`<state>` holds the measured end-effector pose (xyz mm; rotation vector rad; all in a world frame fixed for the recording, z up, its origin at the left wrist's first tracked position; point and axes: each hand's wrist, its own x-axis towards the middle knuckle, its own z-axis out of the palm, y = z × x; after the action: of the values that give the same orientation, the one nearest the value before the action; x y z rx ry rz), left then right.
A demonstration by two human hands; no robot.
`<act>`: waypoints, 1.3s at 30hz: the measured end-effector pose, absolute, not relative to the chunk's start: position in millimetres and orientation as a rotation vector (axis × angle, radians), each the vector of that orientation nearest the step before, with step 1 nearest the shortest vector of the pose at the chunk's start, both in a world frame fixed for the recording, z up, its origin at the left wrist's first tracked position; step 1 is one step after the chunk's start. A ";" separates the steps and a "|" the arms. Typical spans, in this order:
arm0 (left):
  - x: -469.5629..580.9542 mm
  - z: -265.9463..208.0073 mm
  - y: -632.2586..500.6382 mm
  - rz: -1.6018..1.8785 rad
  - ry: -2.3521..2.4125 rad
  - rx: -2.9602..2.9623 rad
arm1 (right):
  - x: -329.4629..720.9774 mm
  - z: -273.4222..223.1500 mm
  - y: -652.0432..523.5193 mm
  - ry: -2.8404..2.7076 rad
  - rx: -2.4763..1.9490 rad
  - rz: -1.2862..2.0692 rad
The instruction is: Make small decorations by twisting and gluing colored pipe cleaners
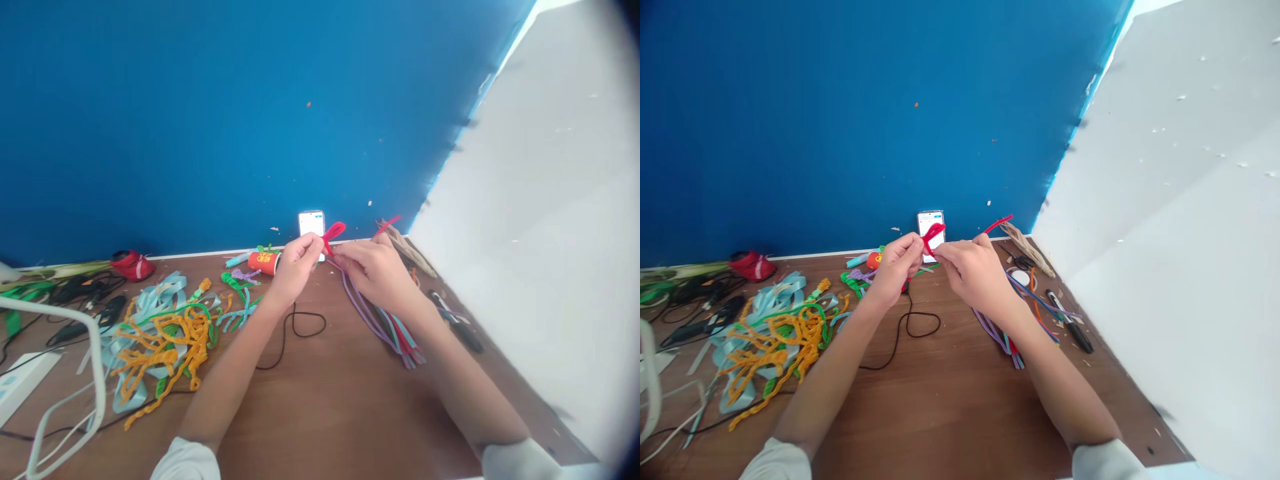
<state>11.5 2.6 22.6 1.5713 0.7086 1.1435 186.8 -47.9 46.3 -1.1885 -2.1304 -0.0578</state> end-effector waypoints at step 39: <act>-0.1 33.8 4.1 0.961 0.917 1.950 | 192.6 35.0 -22.5 -1.973 -1.128 0.737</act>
<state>-0.1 4.1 33.8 1.9499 0.9174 0.9607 192.6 -22.5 35.0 -1.1276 -1.9730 0.7371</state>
